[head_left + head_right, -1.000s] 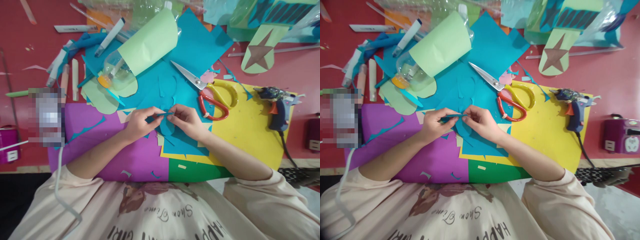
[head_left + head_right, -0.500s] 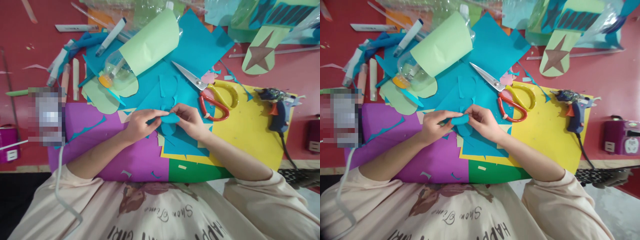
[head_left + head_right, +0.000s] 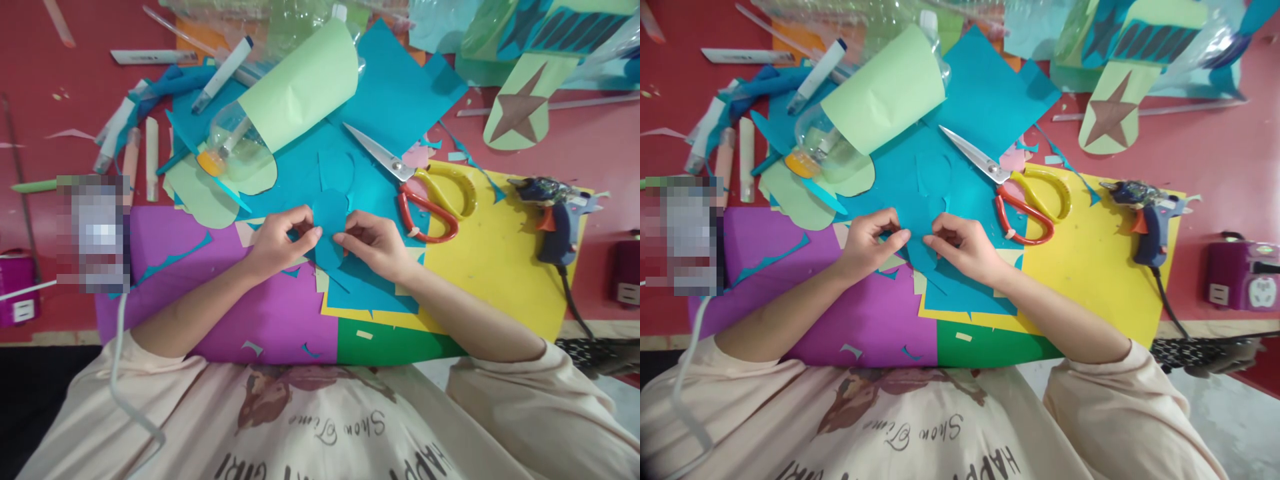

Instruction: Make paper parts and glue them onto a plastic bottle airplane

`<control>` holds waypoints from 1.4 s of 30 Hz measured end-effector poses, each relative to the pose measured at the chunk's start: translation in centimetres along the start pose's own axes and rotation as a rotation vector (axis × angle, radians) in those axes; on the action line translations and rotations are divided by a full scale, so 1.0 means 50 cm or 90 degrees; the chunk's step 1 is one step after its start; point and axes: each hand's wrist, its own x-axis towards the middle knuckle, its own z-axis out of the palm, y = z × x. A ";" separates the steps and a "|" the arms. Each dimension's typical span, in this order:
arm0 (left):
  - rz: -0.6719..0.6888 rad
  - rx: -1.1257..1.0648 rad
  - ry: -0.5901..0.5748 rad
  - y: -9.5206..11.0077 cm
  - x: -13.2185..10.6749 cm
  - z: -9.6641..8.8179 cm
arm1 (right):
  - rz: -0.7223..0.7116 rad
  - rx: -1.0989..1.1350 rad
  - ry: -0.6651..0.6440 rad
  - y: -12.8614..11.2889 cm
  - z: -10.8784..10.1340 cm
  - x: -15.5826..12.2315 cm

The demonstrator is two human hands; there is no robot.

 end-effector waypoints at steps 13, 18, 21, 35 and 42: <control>-0.078 0.072 -0.001 0.003 0.001 0.002 | -0.178 -0.169 0.026 0.012 -0.001 -0.005; -0.063 0.076 0.015 -0.001 -0.002 0.002 | -0.179 -0.223 0.059 0.010 0.002 -0.008; -0.043 0.077 0.027 -0.007 -0.004 0.002 | -0.159 -0.202 0.082 0.014 0.006 -0.013; -0.011 0.059 0.015 -0.008 0.000 0.003 | -0.133 -0.156 0.075 0.000 0.000 -0.013; -0.010 0.005 0.032 -0.004 0.001 0.004 | -0.029 0.052 0.090 0.003 0.008 -0.004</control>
